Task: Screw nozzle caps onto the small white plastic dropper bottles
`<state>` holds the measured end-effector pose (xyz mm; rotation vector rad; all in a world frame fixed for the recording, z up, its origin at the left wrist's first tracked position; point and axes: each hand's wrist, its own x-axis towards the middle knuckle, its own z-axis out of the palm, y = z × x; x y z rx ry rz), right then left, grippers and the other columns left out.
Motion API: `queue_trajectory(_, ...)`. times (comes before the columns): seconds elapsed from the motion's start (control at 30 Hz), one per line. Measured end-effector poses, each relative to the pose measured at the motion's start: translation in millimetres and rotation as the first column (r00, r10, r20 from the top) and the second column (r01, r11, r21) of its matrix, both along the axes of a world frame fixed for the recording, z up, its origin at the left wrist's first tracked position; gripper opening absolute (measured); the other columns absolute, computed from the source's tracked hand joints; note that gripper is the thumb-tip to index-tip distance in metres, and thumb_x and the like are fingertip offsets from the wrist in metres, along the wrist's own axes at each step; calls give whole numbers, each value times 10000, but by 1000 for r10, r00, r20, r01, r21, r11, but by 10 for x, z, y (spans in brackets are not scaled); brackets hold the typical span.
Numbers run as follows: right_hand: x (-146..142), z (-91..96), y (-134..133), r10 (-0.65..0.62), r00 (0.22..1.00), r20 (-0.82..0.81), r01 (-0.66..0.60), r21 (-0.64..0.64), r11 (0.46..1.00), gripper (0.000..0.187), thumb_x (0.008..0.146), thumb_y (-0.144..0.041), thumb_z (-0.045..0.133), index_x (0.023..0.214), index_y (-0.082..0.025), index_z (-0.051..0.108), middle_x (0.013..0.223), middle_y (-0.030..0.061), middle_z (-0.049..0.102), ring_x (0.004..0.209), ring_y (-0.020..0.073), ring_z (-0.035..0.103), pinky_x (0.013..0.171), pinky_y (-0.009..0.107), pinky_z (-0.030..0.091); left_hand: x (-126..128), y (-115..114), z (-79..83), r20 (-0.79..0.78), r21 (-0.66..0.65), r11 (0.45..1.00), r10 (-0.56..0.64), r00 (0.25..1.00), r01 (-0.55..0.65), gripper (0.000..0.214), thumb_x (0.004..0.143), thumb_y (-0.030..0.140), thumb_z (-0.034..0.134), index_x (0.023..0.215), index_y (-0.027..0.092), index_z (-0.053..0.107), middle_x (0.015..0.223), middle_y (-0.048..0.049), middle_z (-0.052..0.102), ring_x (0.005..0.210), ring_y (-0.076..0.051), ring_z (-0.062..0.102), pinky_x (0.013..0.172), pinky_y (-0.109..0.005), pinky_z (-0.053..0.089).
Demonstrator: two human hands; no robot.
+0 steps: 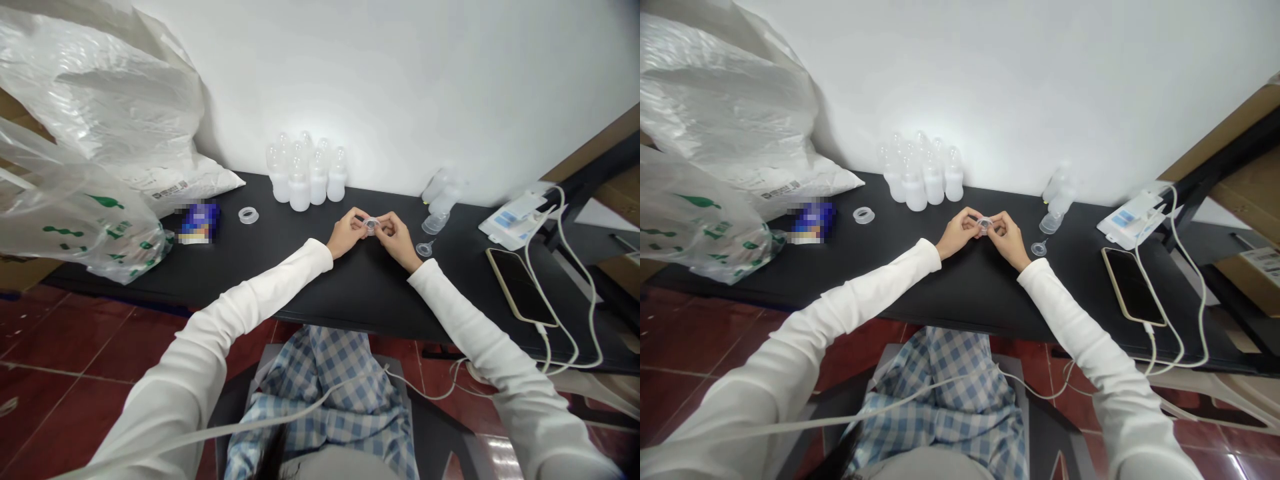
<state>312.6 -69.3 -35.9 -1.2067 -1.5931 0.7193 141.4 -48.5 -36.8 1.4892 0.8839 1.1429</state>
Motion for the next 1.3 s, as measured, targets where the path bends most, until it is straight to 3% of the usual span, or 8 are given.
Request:
queue_trajectory(0.4, -30, -1, -21, -56, 995, 83, 53, 36, 998, 404, 803, -598, 713, 905, -233, 575, 765, -10, 693, 520, 84, 421, 520, 254, 320, 11, -37, 38, -36, 10, 999, 51, 998, -50, 191, 805, 54, 668, 914, 193, 595, 641, 70, 658, 588, -86, 652, 650, -211, 513)
queue_trajectory(0.77, -52, -14, -37, -83, 995, 60, 80, 47, 996, 443, 821, -655, 699, 912, -238, 581, 784, -5, 677, 532, 86, 446, 493, 245, 304, 16, -45, 44, -18, 1, 998, 60, 998, -60, 175, 801, 79, 690, 908, 193, 612, 652, 62, 668, 581, -86, 644, 633, -212, 516)
queue_trajectory(1.0, -9, 7, -32, -41, 999, 13, 42, -21, 999, 486, 836, -693, 674, 997, -239, 610, 774, -19, 654, 563, 98, 481, 522, 252, 379, 17, -4, -9, 55, -35, 999, 14, 998, -12, 163, 840, 134, 702, 987, 177, 644, 752, 24, 707, 675, -91, 686, 721, -229, 553)
queue_trajectory(1.3, -25, -18, -12, -58, 997, 47, 55, 69, 996, 564, 801, -754, 673, 1009, -235, 597, 809, -6, 662, 544, 91, 464, 523, 259, 353, 17, -10, 1, 44, -19, 999, 29, 999, -28, 236, 803, 77, 737, 993, 179, 640, 761, 34, 689, 664, -81, 667, 707, -223, 529)
